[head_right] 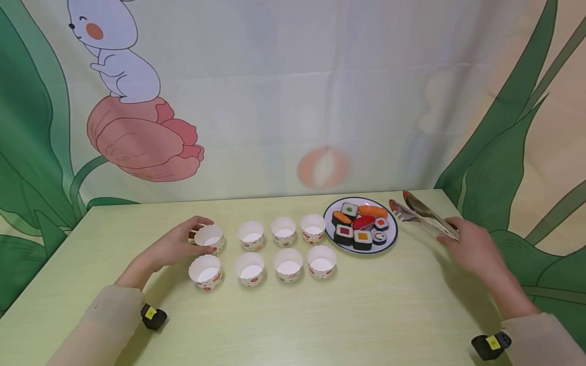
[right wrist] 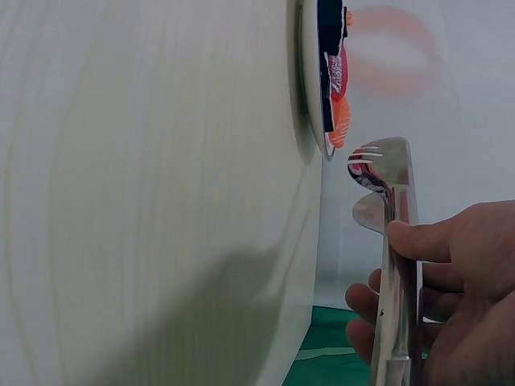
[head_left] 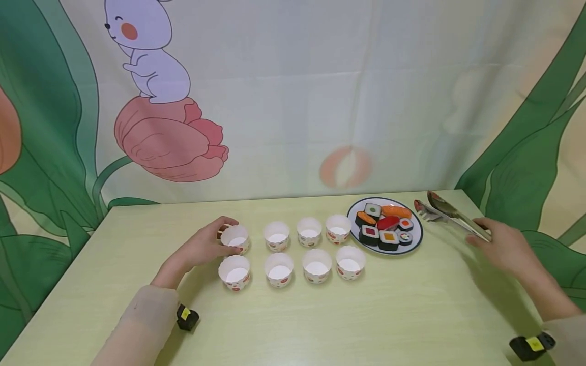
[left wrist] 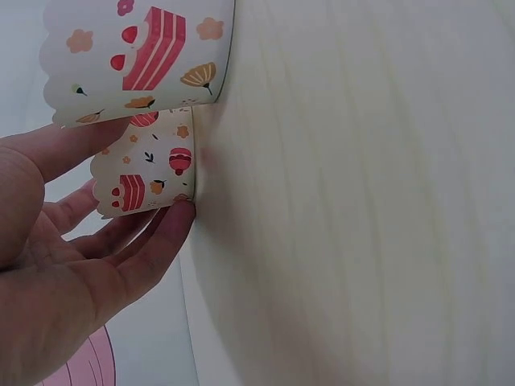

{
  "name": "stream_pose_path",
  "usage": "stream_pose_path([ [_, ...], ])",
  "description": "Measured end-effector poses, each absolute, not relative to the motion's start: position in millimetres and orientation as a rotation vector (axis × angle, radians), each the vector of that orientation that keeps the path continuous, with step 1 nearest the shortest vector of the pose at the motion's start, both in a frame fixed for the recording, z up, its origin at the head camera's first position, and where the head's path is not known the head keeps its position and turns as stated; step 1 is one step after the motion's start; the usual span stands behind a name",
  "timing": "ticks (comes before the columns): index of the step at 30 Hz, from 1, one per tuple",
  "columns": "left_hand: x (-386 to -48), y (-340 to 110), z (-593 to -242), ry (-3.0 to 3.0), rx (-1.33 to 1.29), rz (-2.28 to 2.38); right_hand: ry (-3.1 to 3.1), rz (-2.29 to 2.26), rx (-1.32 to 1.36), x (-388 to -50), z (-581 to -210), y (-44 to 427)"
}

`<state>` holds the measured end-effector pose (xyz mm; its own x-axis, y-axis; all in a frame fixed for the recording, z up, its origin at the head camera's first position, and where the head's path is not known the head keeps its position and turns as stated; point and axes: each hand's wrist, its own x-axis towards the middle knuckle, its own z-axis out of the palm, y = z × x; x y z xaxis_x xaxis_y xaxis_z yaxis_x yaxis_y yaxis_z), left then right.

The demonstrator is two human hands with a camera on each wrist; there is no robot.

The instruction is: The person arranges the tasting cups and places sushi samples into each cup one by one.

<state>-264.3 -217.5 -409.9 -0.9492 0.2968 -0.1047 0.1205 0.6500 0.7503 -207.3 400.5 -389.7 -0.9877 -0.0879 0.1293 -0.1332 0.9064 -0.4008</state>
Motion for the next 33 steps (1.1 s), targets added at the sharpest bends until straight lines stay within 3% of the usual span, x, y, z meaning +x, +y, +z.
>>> stream_pose_path([
  [33,-266.6,-219.7,-413.9,2.656,0.371,1.194,-3.028,0.497,0.341,-244.9,-374.2,369.9],
])
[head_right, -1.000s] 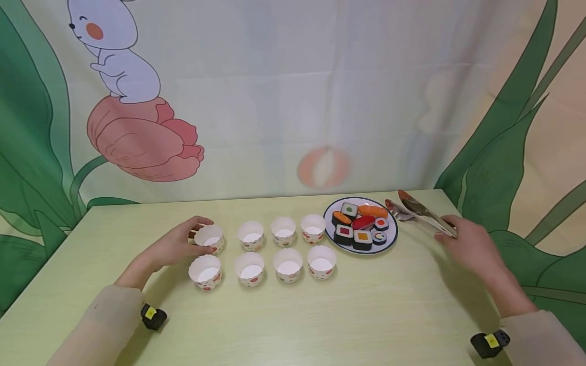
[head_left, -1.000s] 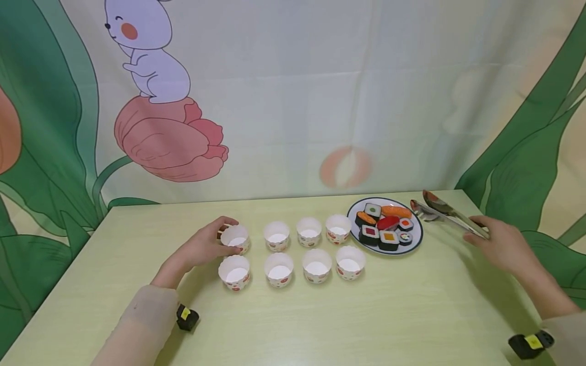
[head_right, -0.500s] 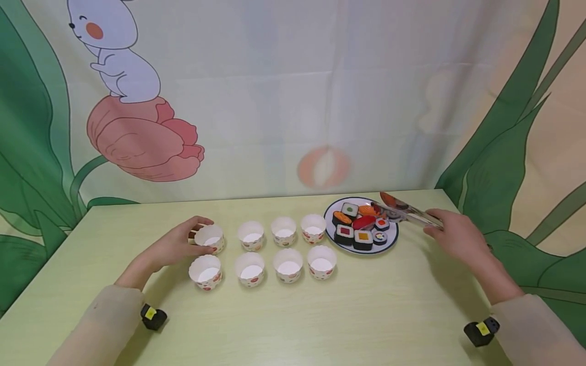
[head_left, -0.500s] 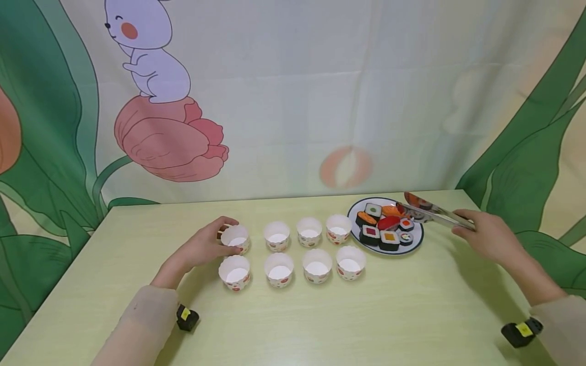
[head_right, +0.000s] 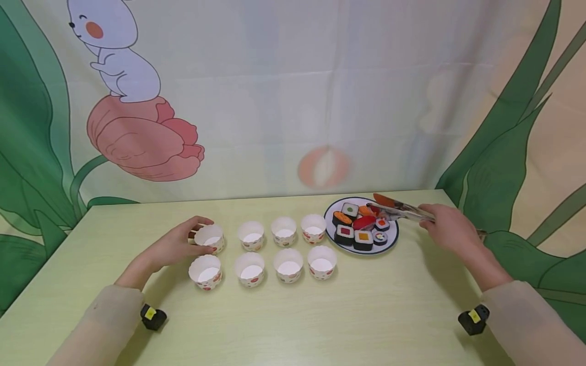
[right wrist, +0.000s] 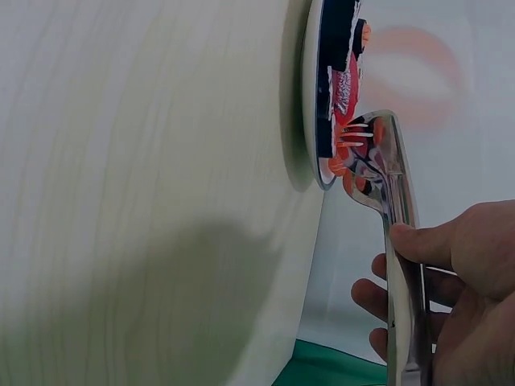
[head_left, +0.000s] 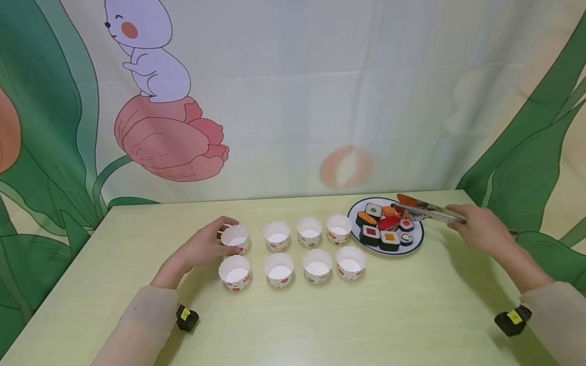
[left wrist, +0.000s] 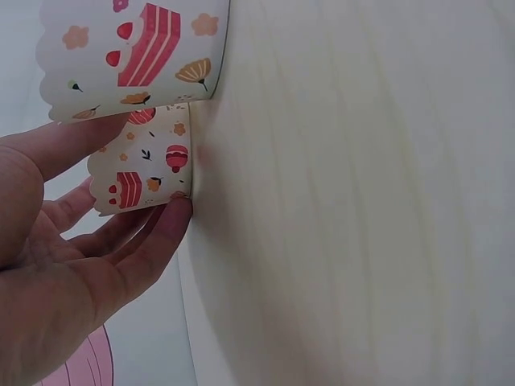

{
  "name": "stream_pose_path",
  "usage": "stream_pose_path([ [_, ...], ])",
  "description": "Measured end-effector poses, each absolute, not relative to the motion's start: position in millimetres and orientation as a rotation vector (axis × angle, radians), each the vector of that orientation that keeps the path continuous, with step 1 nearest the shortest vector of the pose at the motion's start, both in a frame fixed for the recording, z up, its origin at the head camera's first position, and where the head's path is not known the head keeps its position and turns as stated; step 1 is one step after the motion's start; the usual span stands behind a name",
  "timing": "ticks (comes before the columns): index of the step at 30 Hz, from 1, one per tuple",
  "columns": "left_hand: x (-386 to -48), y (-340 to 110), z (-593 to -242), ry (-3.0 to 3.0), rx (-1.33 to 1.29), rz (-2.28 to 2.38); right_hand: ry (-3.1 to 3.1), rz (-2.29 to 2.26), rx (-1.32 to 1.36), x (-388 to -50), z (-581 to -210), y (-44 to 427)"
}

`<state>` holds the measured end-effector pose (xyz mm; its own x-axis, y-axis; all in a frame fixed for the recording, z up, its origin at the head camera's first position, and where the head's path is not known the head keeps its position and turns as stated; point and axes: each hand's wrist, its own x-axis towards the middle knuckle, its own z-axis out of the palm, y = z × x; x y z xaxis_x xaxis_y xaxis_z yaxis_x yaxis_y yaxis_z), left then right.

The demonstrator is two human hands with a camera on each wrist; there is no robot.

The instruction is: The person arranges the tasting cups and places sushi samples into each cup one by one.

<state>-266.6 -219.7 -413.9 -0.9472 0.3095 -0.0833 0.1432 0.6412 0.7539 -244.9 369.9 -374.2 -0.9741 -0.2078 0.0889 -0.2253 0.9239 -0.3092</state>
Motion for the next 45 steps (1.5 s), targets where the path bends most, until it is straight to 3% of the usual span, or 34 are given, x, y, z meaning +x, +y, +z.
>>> stream_pose_path([
  [45,-268.9,-221.3,-415.9,2.655,0.366,1.177,-3.019,0.458,0.333,-257.4,-382.6,357.5],
])
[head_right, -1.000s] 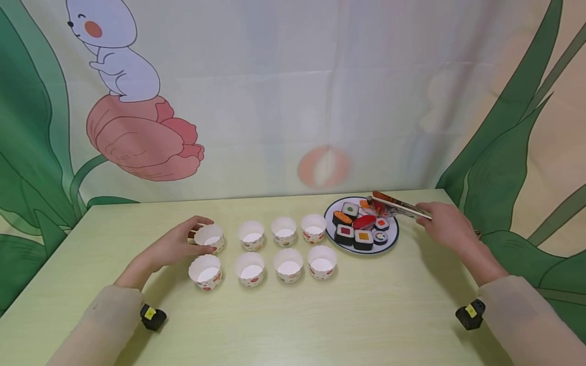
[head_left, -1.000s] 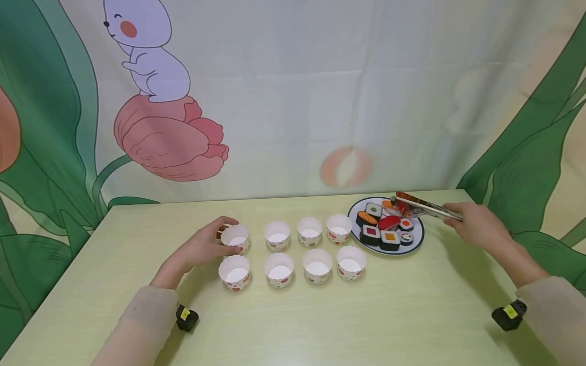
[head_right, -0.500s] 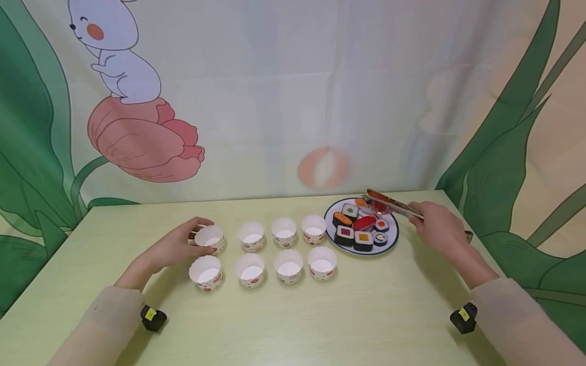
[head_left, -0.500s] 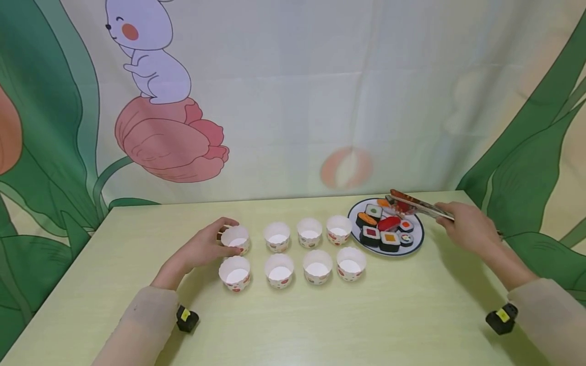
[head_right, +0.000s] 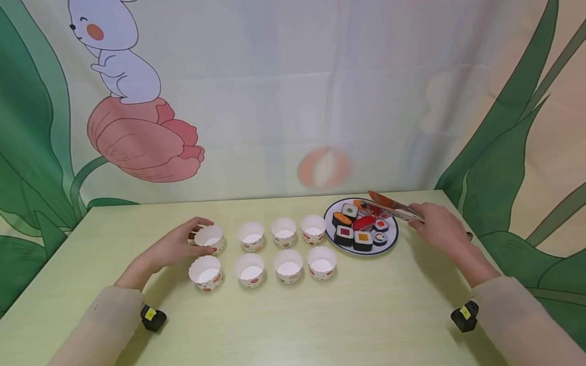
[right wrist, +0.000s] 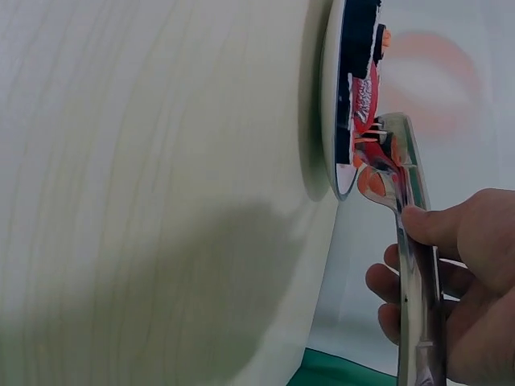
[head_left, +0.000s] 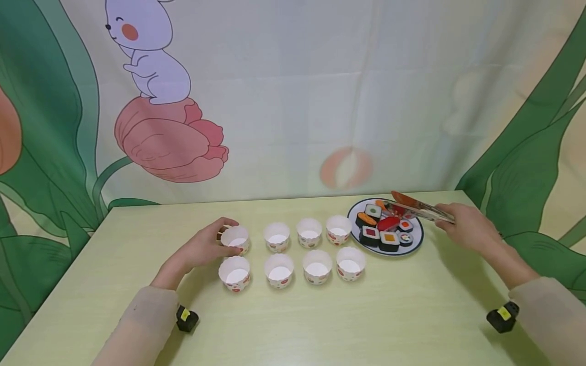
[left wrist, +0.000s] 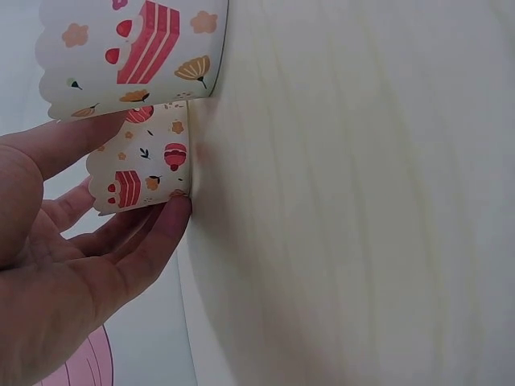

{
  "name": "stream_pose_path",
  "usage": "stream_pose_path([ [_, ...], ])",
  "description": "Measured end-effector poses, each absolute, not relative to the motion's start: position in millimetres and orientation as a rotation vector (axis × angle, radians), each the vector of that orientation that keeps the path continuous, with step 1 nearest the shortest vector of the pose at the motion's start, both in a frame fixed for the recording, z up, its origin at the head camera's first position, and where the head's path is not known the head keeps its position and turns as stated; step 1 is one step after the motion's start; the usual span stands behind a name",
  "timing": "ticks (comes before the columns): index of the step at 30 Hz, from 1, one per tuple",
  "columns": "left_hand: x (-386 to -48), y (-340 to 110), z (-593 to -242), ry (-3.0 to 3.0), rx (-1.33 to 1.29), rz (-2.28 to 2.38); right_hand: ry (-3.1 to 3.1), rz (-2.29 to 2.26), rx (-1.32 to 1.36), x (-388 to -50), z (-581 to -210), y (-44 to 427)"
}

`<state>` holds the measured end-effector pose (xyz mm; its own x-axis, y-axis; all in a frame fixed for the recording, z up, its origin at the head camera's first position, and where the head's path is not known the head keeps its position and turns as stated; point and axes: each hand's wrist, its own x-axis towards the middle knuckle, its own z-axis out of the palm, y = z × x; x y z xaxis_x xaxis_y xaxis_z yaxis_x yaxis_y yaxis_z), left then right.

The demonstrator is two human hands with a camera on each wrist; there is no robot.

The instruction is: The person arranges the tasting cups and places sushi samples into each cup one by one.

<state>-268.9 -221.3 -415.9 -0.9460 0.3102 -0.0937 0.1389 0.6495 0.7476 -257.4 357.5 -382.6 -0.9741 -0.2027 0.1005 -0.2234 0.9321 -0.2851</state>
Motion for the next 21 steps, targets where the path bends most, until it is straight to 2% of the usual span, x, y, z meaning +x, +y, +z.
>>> stream_pose_path([
  [21,-268.8,-221.2,-416.0,2.651,0.362,1.172,-3.08,0.57,0.375,-263.6,-376.1,359.6],
])
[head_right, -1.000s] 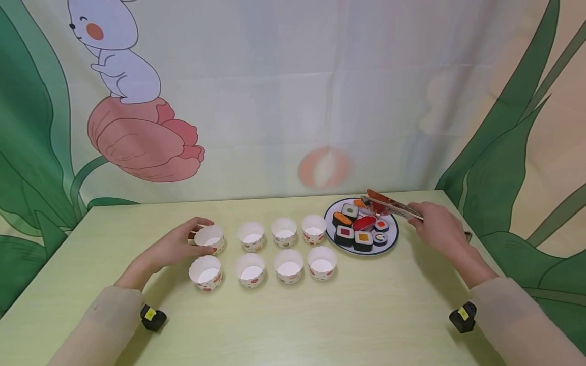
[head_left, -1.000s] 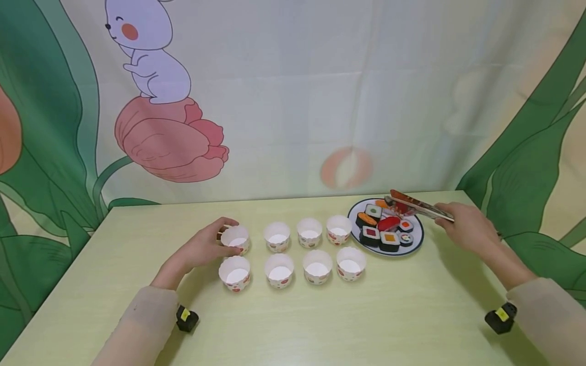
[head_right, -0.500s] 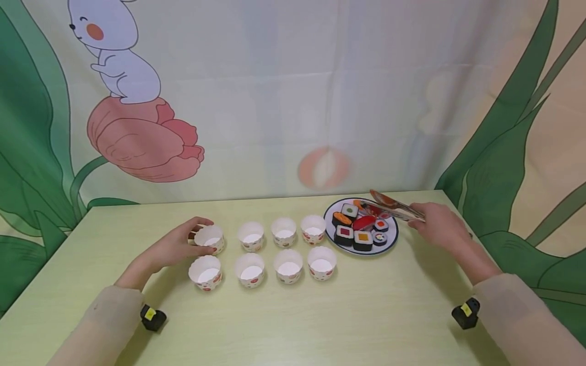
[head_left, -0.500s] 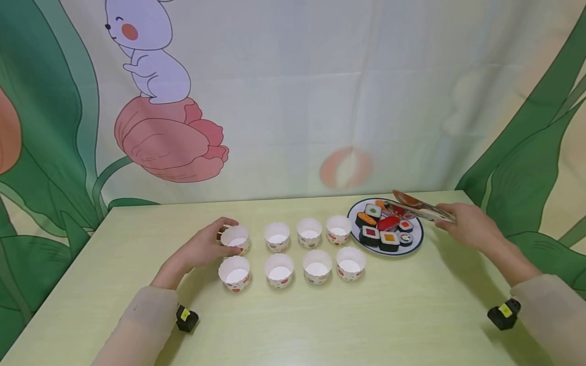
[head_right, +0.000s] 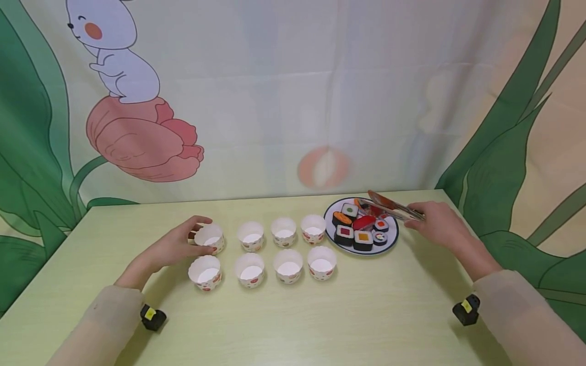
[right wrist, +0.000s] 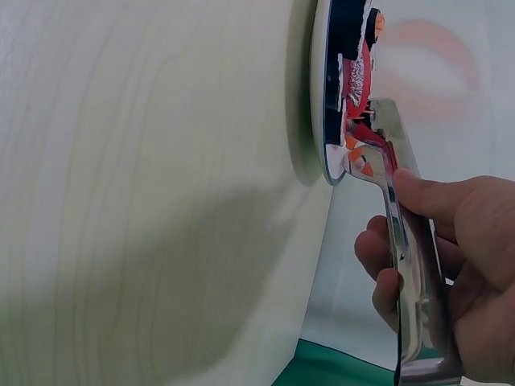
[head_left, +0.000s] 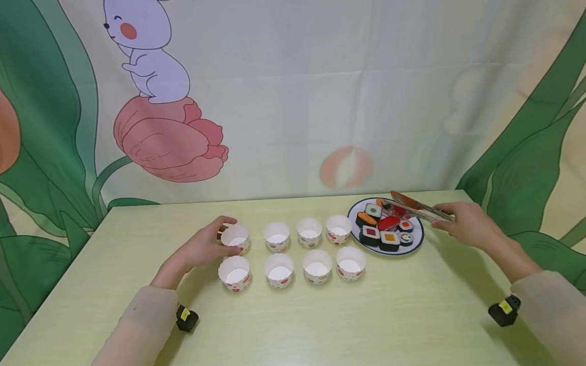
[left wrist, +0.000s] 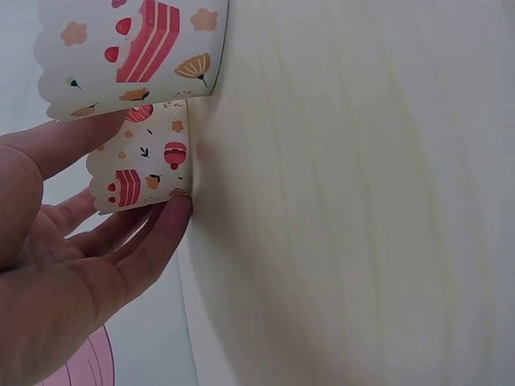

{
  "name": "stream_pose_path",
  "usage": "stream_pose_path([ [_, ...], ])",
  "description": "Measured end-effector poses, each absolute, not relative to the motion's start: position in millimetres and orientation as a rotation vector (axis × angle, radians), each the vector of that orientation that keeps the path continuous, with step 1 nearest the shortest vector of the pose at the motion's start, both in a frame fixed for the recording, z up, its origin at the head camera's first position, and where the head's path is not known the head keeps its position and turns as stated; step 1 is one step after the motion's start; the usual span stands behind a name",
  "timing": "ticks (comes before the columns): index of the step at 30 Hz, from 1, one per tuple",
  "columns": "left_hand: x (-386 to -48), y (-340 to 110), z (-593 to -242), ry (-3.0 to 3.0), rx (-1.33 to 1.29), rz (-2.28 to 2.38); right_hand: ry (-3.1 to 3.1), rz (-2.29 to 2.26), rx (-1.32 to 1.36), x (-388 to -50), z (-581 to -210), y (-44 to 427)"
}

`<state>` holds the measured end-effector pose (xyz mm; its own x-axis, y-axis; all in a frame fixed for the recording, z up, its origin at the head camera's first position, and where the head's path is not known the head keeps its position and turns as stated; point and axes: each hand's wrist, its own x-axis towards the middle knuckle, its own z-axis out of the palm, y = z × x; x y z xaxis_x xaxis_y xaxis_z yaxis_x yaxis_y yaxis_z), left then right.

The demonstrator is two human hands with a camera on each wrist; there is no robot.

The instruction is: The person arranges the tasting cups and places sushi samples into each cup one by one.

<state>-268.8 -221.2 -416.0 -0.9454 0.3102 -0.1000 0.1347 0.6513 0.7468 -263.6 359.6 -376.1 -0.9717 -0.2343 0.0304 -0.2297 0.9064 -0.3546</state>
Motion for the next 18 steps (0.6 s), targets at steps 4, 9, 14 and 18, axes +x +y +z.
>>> stream_pose_path([
  [4,-268.0,-220.2,-414.8,2.641,0.346,1.19,3.059,-0.593,-0.349,-262.7,-374.1,357.7],
  [9,-267.6,-219.8,-414.6,2.642,0.329,1.21,3.104,-0.564,-0.332,-262.8,-372.3,353.4],
  [14,-267.4,-220.3,-416.1,2.652,0.357,1.206,3.12,-0.552,-0.295,-261.0,-372.6,351.2],
  [18,-267.1,-220.4,-416.3,2.66,0.362,1.193,3.125,-0.533,-0.275,-258.4,-374.4,352.2],
])
